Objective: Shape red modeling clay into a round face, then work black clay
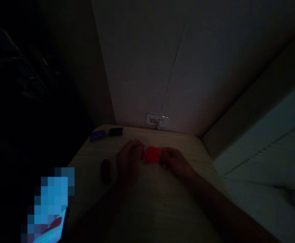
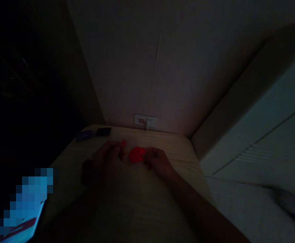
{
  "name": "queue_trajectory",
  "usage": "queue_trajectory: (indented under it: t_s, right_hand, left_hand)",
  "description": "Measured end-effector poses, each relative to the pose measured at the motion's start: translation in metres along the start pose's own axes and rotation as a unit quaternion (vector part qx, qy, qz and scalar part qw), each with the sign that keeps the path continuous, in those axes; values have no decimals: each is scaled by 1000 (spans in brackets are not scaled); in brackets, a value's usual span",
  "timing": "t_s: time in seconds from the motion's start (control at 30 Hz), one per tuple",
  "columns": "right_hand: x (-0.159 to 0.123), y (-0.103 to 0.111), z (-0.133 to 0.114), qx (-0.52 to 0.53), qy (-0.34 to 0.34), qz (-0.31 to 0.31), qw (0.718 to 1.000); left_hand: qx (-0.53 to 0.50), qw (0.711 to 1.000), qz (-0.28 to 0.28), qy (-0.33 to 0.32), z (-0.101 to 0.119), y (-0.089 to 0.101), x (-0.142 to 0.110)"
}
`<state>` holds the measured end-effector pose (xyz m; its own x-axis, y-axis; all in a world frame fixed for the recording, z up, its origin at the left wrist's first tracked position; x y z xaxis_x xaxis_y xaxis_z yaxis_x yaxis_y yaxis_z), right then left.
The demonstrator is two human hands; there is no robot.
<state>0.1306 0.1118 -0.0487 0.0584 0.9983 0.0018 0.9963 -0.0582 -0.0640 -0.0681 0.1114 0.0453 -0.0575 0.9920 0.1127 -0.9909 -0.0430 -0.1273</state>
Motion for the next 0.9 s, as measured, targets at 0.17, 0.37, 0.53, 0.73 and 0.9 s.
queue_trajectory:
  t_s: [0.17, 0.37, 0.53, 0.73, 0.9]
  right_hand:
    - [4, -2, -2, -44, 0, -20, 999]
    - [5, 2, -3, -111, -10, -33, 993]
    - [4, 8, -22, -187, 32, -10, 982]
    - [-7, 17, -62, -375, 167, 20, 912]
    - [-21, 8, -59, -349, 204, -1, 915]
  left_hand:
    - [-28, 1000, 8, 8, -5, 2, 2]
    - [-31, 999, -2, 18, -11, -1, 4]
    - [-28, 999, -1, 35, -14, -1, 4]
    - [15, 999, 2, 31, -14, 0, 4]
    - [59, 998, 14, -14, -5, 0, 1]
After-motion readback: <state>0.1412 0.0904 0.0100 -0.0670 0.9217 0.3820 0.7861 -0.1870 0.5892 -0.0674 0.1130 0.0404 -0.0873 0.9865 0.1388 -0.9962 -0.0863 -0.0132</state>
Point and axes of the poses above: each hand's wrist, its own x-axis towards the middle knuckle, its own y-axis out of the back of the hand, z = x × y, the point moved 10 cm from there along x, towards the middle knuckle, and after that the axes turned 11 degrees about y, right-handed, at the moved point
